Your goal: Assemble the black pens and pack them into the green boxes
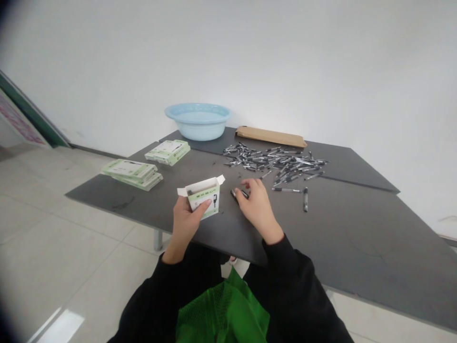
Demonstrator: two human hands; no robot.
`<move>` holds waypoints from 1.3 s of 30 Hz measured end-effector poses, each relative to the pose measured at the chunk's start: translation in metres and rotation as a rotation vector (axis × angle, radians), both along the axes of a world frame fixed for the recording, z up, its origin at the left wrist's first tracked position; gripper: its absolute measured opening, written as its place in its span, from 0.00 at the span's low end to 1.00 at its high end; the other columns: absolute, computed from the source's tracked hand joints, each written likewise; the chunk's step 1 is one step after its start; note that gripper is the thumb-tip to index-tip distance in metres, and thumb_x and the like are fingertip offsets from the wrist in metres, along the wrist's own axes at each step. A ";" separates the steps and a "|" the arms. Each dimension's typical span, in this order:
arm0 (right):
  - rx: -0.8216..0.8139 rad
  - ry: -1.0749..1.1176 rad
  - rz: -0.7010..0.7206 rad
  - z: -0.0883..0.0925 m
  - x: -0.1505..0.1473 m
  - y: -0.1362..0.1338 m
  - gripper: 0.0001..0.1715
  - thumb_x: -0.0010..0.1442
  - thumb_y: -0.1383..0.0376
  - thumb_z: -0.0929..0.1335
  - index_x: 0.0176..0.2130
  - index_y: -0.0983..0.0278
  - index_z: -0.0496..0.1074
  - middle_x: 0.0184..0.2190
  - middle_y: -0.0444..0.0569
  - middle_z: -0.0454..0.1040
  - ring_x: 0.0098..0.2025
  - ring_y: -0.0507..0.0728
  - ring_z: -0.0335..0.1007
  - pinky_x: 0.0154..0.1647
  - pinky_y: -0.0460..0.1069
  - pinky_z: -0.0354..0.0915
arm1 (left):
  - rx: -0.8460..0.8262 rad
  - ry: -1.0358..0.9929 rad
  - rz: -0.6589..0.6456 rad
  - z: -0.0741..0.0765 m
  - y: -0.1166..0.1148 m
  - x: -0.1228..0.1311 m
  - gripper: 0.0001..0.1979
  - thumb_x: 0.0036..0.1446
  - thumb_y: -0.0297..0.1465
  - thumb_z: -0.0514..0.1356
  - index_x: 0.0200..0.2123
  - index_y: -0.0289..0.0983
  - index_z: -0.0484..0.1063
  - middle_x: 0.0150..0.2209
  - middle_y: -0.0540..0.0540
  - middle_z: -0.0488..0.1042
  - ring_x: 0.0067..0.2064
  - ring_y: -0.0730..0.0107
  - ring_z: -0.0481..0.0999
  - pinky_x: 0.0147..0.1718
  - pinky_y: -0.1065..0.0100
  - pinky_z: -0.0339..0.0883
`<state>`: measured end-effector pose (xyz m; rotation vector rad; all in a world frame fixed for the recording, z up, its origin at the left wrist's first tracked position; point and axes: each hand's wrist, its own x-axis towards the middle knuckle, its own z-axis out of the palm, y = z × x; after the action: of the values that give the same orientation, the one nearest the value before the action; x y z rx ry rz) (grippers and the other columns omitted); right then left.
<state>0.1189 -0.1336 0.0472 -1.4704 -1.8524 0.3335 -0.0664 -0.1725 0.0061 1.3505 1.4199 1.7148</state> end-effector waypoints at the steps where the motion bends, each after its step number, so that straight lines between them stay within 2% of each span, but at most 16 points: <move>1: -0.099 -0.121 -0.035 -0.007 0.002 0.001 0.15 0.61 0.57 0.66 0.41 0.65 0.73 0.41 0.56 0.77 0.43 0.61 0.74 0.42 0.52 0.66 | -0.006 -0.009 -0.002 0.000 0.000 0.000 0.19 0.50 0.35 0.68 0.45 0.36 0.72 0.44 0.41 0.79 0.46 0.58 0.79 0.45 0.60 0.74; 4: -0.321 -0.452 -0.078 -0.024 -0.003 -0.001 0.17 0.61 0.53 0.66 0.38 0.64 0.75 0.36 0.56 0.79 0.39 0.63 0.76 0.37 0.51 0.65 | 0.003 -0.032 -0.004 -0.001 0.001 0.001 0.21 0.50 0.36 0.67 0.47 0.36 0.72 0.45 0.41 0.79 0.46 0.58 0.79 0.45 0.60 0.74; 7: -0.358 -0.608 -0.029 -0.030 -0.011 -0.005 0.17 0.64 0.56 0.64 0.36 0.65 0.75 0.36 0.59 0.79 0.39 0.63 0.77 0.35 0.51 0.64 | 0.015 -0.014 0.009 0.000 0.000 0.002 0.21 0.50 0.35 0.67 0.48 0.36 0.72 0.45 0.41 0.79 0.47 0.58 0.79 0.45 0.59 0.74; 9: -0.341 -0.597 -0.003 -0.026 -0.009 -0.006 0.16 0.64 0.59 0.63 0.33 0.65 0.75 0.34 0.58 0.79 0.37 0.62 0.77 0.33 0.50 0.62 | 0.014 -0.009 0.012 0.001 0.000 0.002 0.22 0.50 0.35 0.67 0.48 0.36 0.72 0.45 0.41 0.79 0.46 0.58 0.79 0.45 0.59 0.74; 12: -0.202 -0.371 -0.029 -0.006 0.005 -0.005 0.16 0.63 0.59 0.64 0.28 0.64 0.72 0.26 0.52 0.76 0.29 0.57 0.72 0.28 0.48 0.58 | 0.004 -0.017 -0.004 0.000 -0.001 0.001 0.23 0.50 0.35 0.68 0.49 0.35 0.72 0.45 0.41 0.79 0.46 0.58 0.79 0.45 0.59 0.74; 15: 0.040 0.041 0.028 0.031 0.016 -0.008 0.20 0.64 0.55 0.63 0.25 0.63 0.67 0.18 0.44 0.68 0.22 0.53 0.63 0.24 0.47 0.55 | -0.002 -0.046 -0.021 -0.002 0.000 0.002 0.24 0.50 0.36 0.68 0.49 0.35 0.72 0.45 0.40 0.79 0.47 0.58 0.79 0.45 0.59 0.74; 18: 0.235 0.400 0.184 0.068 0.008 -0.017 0.19 0.65 0.52 0.63 0.29 0.61 0.68 0.21 0.43 0.70 0.24 0.52 0.64 0.26 0.47 0.60 | 0.002 -0.073 -0.017 -0.003 0.000 0.003 0.24 0.50 0.36 0.68 0.49 0.35 0.72 0.45 0.40 0.79 0.47 0.58 0.79 0.44 0.60 0.74; 21: 0.351 0.467 0.261 0.088 -0.015 -0.024 0.18 0.66 0.51 0.63 0.33 0.60 0.70 0.25 0.44 0.72 0.28 0.53 0.68 0.31 0.48 0.63 | 0.007 -0.077 -0.020 -0.005 0.001 0.003 0.23 0.50 0.36 0.68 0.48 0.35 0.72 0.45 0.40 0.79 0.46 0.58 0.79 0.44 0.60 0.74; 23: 0.376 0.381 0.281 0.090 -0.031 -0.024 0.17 0.66 0.52 0.63 0.33 0.60 0.70 0.26 0.44 0.71 0.30 0.54 0.68 0.33 0.48 0.64 | 0.016 -0.088 -0.028 -0.006 0.001 0.003 0.24 0.49 0.36 0.68 0.49 0.35 0.72 0.45 0.41 0.79 0.46 0.59 0.79 0.44 0.61 0.74; 26: 0.388 0.250 0.315 0.082 -0.049 -0.020 0.16 0.67 0.55 0.63 0.32 0.61 0.70 0.26 0.44 0.71 0.29 0.53 0.66 0.33 0.48 0.62 | 0.036 -0.106 -0.048 -0.006 0.002 0.003 0.24 0.50 0.37 0.68 0.49 0.35 0.71 0.45 0.41 0.79 0.45 0.60 0.79 0.44 0.62 0.74; 32: 0.425 0.222 0.288 0.075 -0.058 -0.010 0.16 0.68 0.58 0.61 0.31 0.61 0.68 0.26 0.44 0.71 0.30 0.53 0.66 0.34 0.48 0.60 | 0.059 -0.086 -0.060 -0.001 0.000 0.004 0.24 0.50 0.36 0.68 0.50 0.36 0.72 0.45 0.42 0.78 0.46 0.61 0.78 0.45 0.63 0.72; 36: 0.344 0.064 0.351 0.074 -0.063 -0.012 0.17 0.66 0.58 0.63 0.28 0.62 0.69 0.26 0.45 0.72 0.33 0.55 0.67 0.38 0.50 0.60 | 0.062 -0.055 -0.054 0.000 0.000 0.003 0.20 0.51 0.35 0.67 0.48 0.36 0.72 0.41 0.44 0.78 0.42 0.63 0.78 0.42 0.65 0.72; 39: 0.278 -0.030 0.405 0.072 -0.063 -0.015 0.14 0.63 0.55 0.67 0.32 0.62 0.73 0.34 0.48 0.75 0.40 0.58 0.70 0.46 0.53 0.61 | 0.053 -0.032 -0.026 -0.001 0.000 0.002 0.18 0.52 0.35 0.67 0.45 0.36 0.73 0.38 0.46 0.78 0.39 0.65 0.78 0.39 0.66 0.72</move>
<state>0.0556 -0.1486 0.1193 -0.9166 -2.1200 0.2329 -0.0641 -0.1721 0.0048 1.3575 1.3428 1.7606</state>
